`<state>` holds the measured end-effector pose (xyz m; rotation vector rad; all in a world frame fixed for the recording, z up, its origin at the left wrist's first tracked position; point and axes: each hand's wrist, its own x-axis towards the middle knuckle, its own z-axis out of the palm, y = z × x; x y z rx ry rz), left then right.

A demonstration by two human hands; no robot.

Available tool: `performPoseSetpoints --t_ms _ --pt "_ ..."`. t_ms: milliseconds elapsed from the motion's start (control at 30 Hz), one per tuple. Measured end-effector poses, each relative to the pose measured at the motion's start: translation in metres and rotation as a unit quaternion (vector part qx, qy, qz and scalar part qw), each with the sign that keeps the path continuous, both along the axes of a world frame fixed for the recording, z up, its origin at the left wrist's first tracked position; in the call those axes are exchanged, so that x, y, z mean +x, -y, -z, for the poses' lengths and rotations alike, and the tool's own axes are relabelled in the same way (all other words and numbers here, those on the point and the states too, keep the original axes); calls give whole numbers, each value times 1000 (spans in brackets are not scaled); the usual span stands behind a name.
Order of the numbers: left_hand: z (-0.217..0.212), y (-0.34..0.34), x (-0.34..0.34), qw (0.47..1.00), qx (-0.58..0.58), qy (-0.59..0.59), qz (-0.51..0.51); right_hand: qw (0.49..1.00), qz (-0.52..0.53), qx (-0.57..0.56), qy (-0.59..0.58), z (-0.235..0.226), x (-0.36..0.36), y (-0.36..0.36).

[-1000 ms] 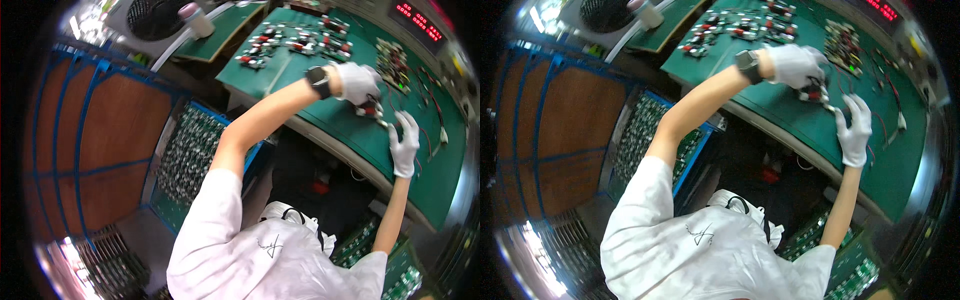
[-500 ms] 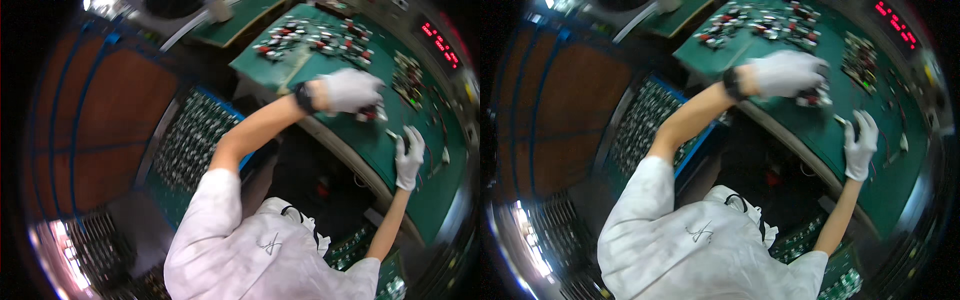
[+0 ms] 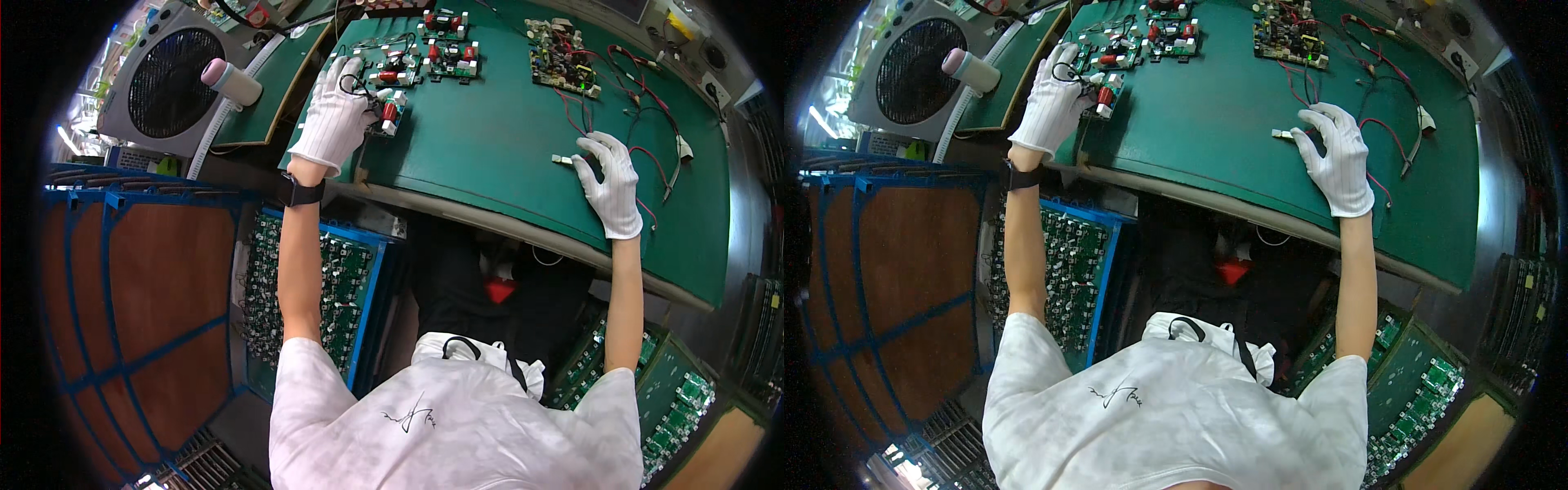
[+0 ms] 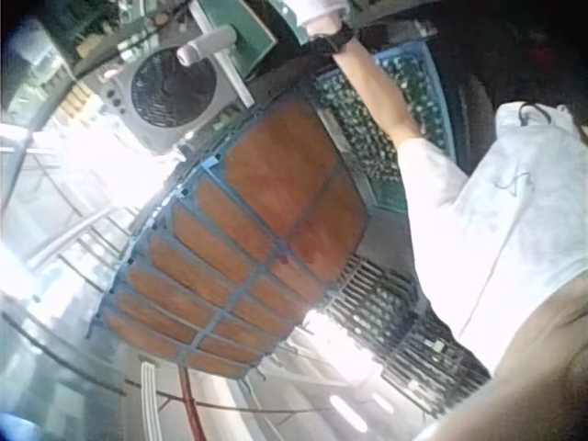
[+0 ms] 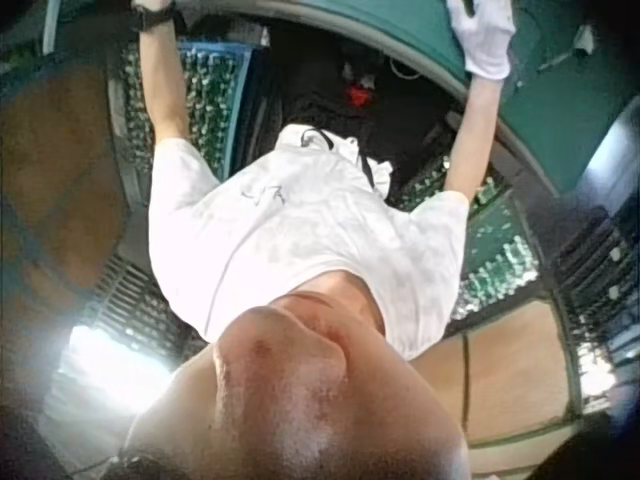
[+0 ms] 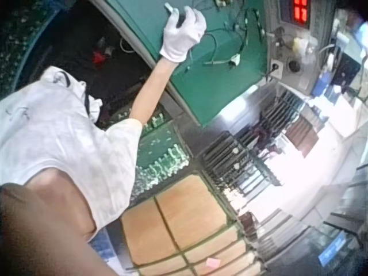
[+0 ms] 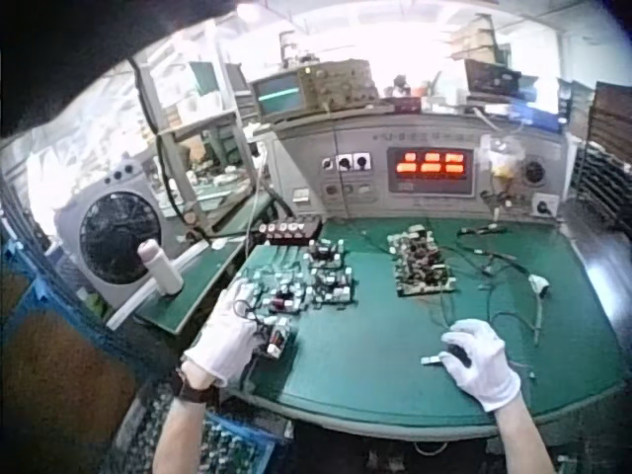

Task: The person tests circuit boards on a workbench by connecting wire leads and applying a test probe to them, then turns to assemble and sort circuit boards from a tray by hand.

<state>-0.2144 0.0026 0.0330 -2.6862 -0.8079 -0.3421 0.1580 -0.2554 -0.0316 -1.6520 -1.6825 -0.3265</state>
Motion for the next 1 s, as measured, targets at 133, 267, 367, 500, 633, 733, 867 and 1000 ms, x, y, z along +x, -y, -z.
performPoseSetpoints --t_ms 133,267,367,500,633,733,867,1000 --pt "8 -11 9 999 -1 -38 -32 1000 -4 6 17 0 2 0" --pt "12 -15 10 997 -35 -38 -55 1000 -4 4 12 -5 -3 -1" --pt "-1 -1 1 999 -23 26 -29 1000 7 9 6 -7 -3 -1" --pt "-28 49 -3 987 123 81 -60 997 -13 56 48 -6 4 2" --pt "-26 89 47 982 78 163 -46 993 20 100 60 -7 -9 25" --pt "6 88 96 983 -13 122 135 987 54 119 97 -8 -46 73" --pt "46 72 152 966 -145 15 215 981 144 110 62 4 -67 178" --pt "50 81 196 948 -120 -8 296 922 359 -104 104 12 -58 336"
